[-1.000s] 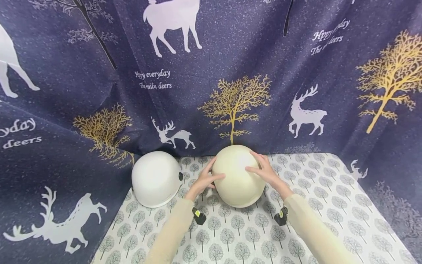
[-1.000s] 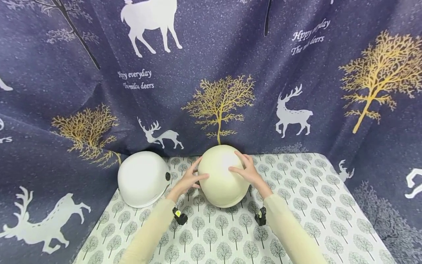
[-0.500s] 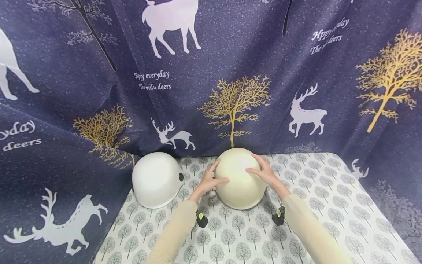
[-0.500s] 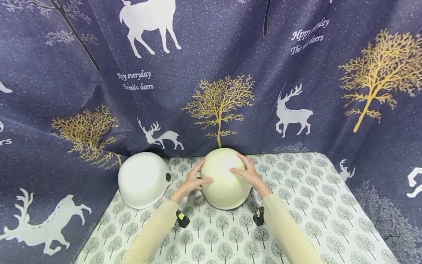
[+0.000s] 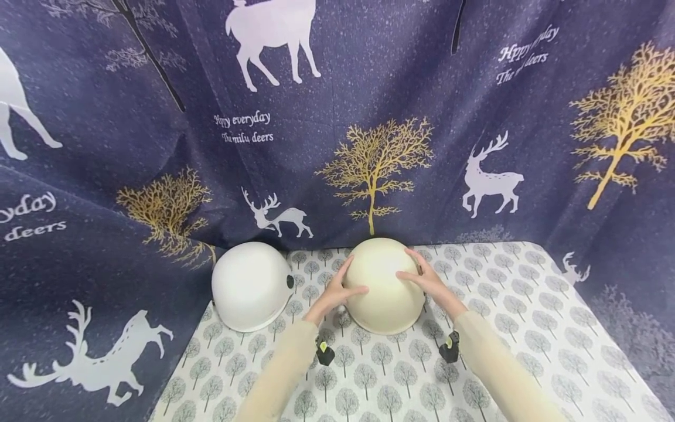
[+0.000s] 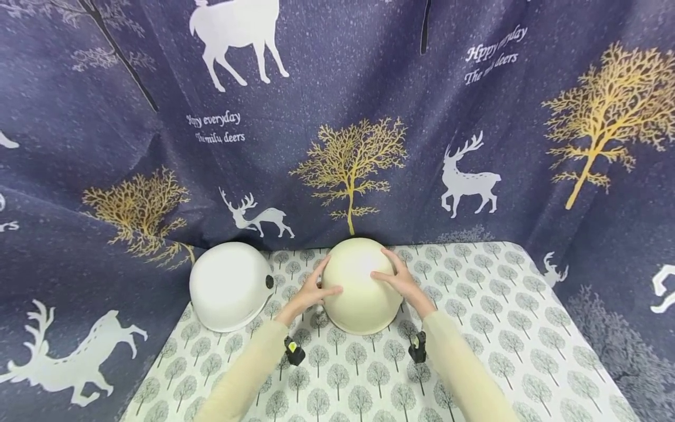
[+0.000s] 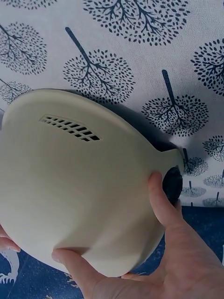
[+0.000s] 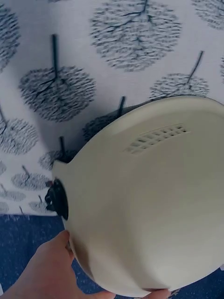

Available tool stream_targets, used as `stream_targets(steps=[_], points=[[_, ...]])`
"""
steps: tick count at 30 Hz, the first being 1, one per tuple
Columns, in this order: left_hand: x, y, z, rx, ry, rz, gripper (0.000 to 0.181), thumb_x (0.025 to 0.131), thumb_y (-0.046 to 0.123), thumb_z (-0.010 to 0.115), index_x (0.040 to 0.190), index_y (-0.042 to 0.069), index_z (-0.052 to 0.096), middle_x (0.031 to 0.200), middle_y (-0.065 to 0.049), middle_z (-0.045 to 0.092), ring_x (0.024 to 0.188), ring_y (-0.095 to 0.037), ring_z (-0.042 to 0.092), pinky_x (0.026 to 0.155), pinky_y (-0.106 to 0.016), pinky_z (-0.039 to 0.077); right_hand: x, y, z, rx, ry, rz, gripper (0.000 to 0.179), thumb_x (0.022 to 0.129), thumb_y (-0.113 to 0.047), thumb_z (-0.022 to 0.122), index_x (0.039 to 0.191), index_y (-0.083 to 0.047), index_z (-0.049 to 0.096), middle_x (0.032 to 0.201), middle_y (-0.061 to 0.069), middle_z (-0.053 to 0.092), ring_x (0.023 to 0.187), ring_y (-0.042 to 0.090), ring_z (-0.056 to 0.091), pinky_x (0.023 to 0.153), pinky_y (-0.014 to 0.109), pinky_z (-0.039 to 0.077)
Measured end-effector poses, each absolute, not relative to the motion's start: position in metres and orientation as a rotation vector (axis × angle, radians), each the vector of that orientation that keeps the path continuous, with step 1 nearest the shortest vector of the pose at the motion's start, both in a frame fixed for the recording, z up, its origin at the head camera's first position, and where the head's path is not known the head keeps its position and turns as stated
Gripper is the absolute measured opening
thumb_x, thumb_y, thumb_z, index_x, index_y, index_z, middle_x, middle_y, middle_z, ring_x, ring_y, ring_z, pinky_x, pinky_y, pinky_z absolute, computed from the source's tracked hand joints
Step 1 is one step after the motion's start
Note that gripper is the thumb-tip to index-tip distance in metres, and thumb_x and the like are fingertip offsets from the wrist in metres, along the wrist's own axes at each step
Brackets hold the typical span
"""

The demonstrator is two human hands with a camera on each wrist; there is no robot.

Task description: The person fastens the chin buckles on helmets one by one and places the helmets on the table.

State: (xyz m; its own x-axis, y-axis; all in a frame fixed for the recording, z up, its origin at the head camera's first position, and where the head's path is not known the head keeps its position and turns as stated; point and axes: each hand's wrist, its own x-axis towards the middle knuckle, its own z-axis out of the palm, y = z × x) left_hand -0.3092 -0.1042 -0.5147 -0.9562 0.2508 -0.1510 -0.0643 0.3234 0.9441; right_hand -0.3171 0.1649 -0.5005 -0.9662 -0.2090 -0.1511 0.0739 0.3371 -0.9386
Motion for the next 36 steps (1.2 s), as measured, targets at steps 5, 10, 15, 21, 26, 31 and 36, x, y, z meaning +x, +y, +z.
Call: stream_targets(steps=[5, 10, 15, 21, 26, 31, 36], points=[[-0.306, -0.095, -0.517, 0.157, 2.348, 1.688, 0.099, 0.077, 0.031, 0.082, 0.153, 0.045, 0.02, 0.164, -0.014, 0.016, 0.129, -0.047, 0.046, 0.076, -0.047, 0.058, -0.317, 0.17, -0.497, -0.181, 2.39, -1.641, 0.087, 0.09, -0.035, 0.068, 0.158, -0.023, 0.016, 0.165, 0.015, 0.004, 0.148, 0.048, 0.01, 0.117, 0.065, 0.017], [-0.31, -0.072, -0.517, 0.229, 2.384, 1.704, 0.098, 0.076, 0.034, 0.083, 0.153, 0.043, 0.023, 0.163, -0.011, 0.02, 0.137, -0.045, 0.04, 0.097, -0.053, 0.051, -0.317, 0.19, -0.491, -0.173, 2.452, -1.614, 0.089, 0.089, -0.034, 0.069, 0.158, -0.022, 0.014, 0.165, 0.016, 0.006, 0.148, 0.049, 0.011, 0.115, 0.068, 0.016], [-0.312, -0.05, -0.518, 0.271, 2.388, 1.697, 0.098, 0.077, 0.035, 0.083, 0.153, 0.042, 0.022, 0.163, -0.006, 0.024, 0.145, -0.039, 0.032, 0.113, -0.056, 0.035, -0.314, 0.212, -0.49, -0.143, 2.446, -1.587, 0.092, 0.089, -0.039, 0.069, 0.158, -0.024, 0.01, 0.165, 0.017, -0.002, 0.148, 0.051, 0.006, 0.113, 0.072, 0.016], [-0.312, -0.026, -0.523, 0.289, 2.363, 1.722, 0.099, 0.075, 0.032, 0.084, 0.153, 0.042, 0.023, 0.162, -0.007, 0.025, 0.144, -0.039, 0.033, 0.113, -0.057, 0.035, -0.311, 0.235, -0.49, -0.077, 2.463, -1.569, 0.094, 0.087, -0.041, 0.07, 0.158, -0.024, 0.01, 0.165, 0.018, 0.001, 0.147, 0.051, 0.008, 0.113, 0.07, 0.017], [-0.31, -0.001, -0.525, 0.327, 2.322, 1.749, 0.101, 0.074, 0.027, 0.084, 0.154, 0.041, 0.022, 0.163, -0.004, 0.023, 0.147, -0.037, 0.029, 0.117, -0.057, 0.028, -0.308, 0.26, -0.487, -0.075, 2.482, -1.58, 0.093, 0.088, -0.037, 0.07, 0.158, -0.019, 0.011, 0.165, 0.019, -0.003, 0.148, 0.051, 0.002, 0.114, 0.071, 0.013], [-0.309, 0.022, -0.526, 0.376, 2.315, 1.737, 0.101, 0.074, 0.024, 0.084, 0.154, 0.037, 0.024, 0.163, -0.002, 0.023, 0.148, -0.034, 0.029, 0.118, -0.054, 0.027, -0.302, 0.284, -0.487, -0.04, 2.51, -1.57, 0.092, 0.089, -0.035, 0.069, 0.158, -0.017, 0.011, 0.165, 0.019, -0.003, 0.148, 0.05, -0.002, 0.114, 0.072, 0.01], [-0.311, 0.033, -0.525, 0.406, 2.324, 1.726, 0.1, 0.074, 0.023, 0.084, 0.154, 0.036, 0.025, 0.163, -0.002, 0.023, 0.147, -0.034, 0.03, 0.119, -0.052, 0.028, -0.3, 0.296, -0.487, -0.048, 2.526, -1.603, 0.091, 0.09, -0.034, 0.068, 0.158, -0.016, 0.01, 0.164, 0.02, -0.002, 0.148, 0.051, -0.001, 0.114, 0.071, 0.009]])
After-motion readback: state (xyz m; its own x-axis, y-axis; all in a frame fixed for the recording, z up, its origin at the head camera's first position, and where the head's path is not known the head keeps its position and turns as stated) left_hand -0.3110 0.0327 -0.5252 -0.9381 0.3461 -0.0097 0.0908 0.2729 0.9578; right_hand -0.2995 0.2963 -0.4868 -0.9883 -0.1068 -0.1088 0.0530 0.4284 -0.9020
